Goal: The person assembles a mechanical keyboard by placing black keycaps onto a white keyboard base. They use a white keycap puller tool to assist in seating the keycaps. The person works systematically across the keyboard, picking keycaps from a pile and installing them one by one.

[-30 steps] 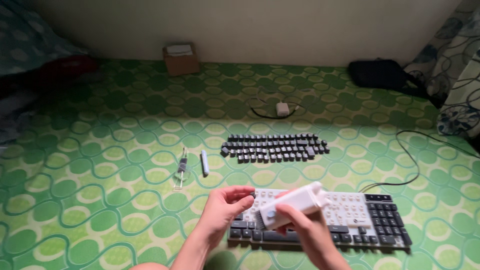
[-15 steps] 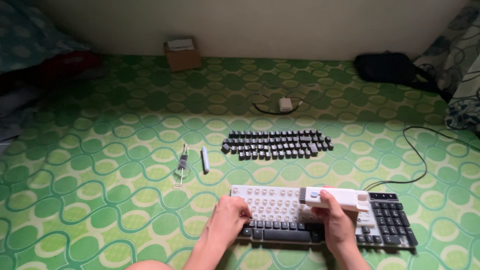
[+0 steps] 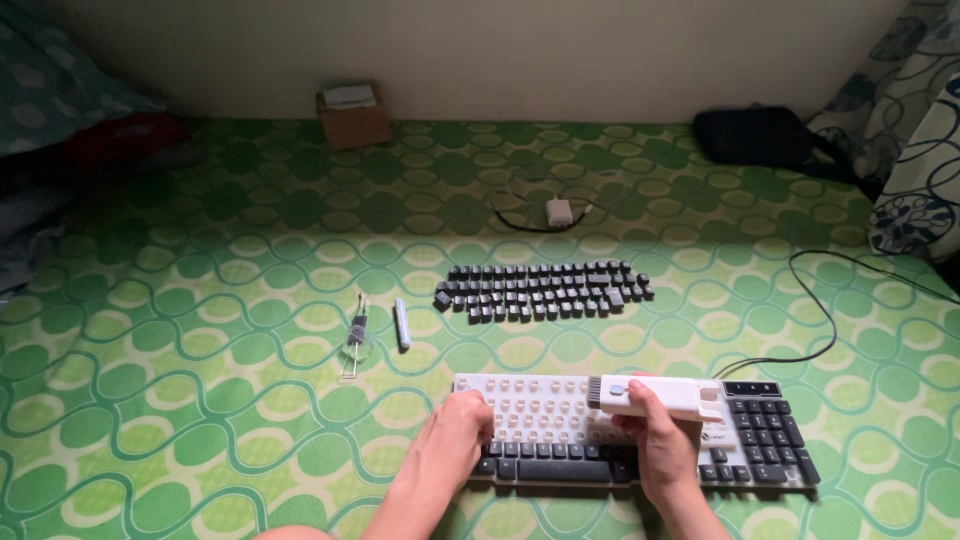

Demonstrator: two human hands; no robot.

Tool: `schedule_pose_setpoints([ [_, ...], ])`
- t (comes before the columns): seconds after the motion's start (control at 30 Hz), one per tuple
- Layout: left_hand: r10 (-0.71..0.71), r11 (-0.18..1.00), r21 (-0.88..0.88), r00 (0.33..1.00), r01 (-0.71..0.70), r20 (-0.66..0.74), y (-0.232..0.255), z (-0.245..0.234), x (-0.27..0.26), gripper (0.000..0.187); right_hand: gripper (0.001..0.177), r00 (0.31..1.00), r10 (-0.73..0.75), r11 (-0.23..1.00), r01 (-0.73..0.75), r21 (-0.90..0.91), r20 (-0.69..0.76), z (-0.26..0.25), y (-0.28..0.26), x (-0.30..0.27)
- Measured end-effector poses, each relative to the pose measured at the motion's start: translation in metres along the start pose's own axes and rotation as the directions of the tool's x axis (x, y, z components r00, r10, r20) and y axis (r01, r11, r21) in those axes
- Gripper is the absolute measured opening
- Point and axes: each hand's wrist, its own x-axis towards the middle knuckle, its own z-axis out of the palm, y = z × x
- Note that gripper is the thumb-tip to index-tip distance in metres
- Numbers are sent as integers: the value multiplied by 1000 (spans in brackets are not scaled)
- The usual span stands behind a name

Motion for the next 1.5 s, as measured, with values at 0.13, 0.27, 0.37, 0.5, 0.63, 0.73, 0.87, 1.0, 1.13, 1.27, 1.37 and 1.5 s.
schedule_pose_setpoints([
  [0.13, 172, 984, -24, 978, -176, -122, -8, 12, -6, 12, 36, 1000, -14, 1000, 14, 1, -11, -2, 4, 2],
  [0.27, 299, 952, -19, 937, -307, -179, -11, 11, -11, 21, 37, 1000, -11, 1000, 11, -14, -1, -3, 4, 1],
  [0.37, 270, 958, -41, 941, -284, -203, -7, 9, -13, 22, 36, 1000, 7, 1000, -7, -2, 3, -2, 3, 1],
  [0.5, 4, 1000, -23, 997, -6, -80, 3, -4, -7, 17, 37, 1000, 20, 1000, -20, -24, 9, -2, 2, -2],
  [0.63, -206, 978, -14, 975, 208, 81, 12, -17, 2, 14, 37, 1000, 5, 1000, -5, 0, 16, -2, 3, -1],
  [0.73, -304, 951, -11, 941, 309, 149, 12, -21, 5, 13, 37, 1000, 9, 1000, -9, -1, 16, -2, 4, -2],
  [0.87, -239, 969, -32, 962, 245, 135, 18, -25, 6, 11, 36, 1000, -19, 1000, 19, 5, -2, 1, 1, -4],
  [1.0, -331, 943, 36, 929, 330, 163, 28, -37, 13, 14, 37, 1000, 0, 1000, 0, 4, 24, 0, 0, -4],
  [1.13, -378, 924, 52, 925, 379, -32, 8, -44, 54, 16, 36, 1000, 6, 1000, -5, -13, 22, -1, 0, -5],
  [1.27, -293, 938, 149, 946, 312, -136, -18, -29, 92, 24, 35, 999, -22, 1000, 22, 2, 34, -2, 4, -3],
  [1.37, -285, 919, 239, 947, 313, -145, -32, -15, 109, 24, 36, 999, -29, 1000, 29, -6, 27, -2, 7, -1],
  [1.5, -253, 922, 254, 950, 294, -181, -43, -2, 118, 18, 40, 999, 25, 998, -27, -60, -37, -2, 5, 1],
])
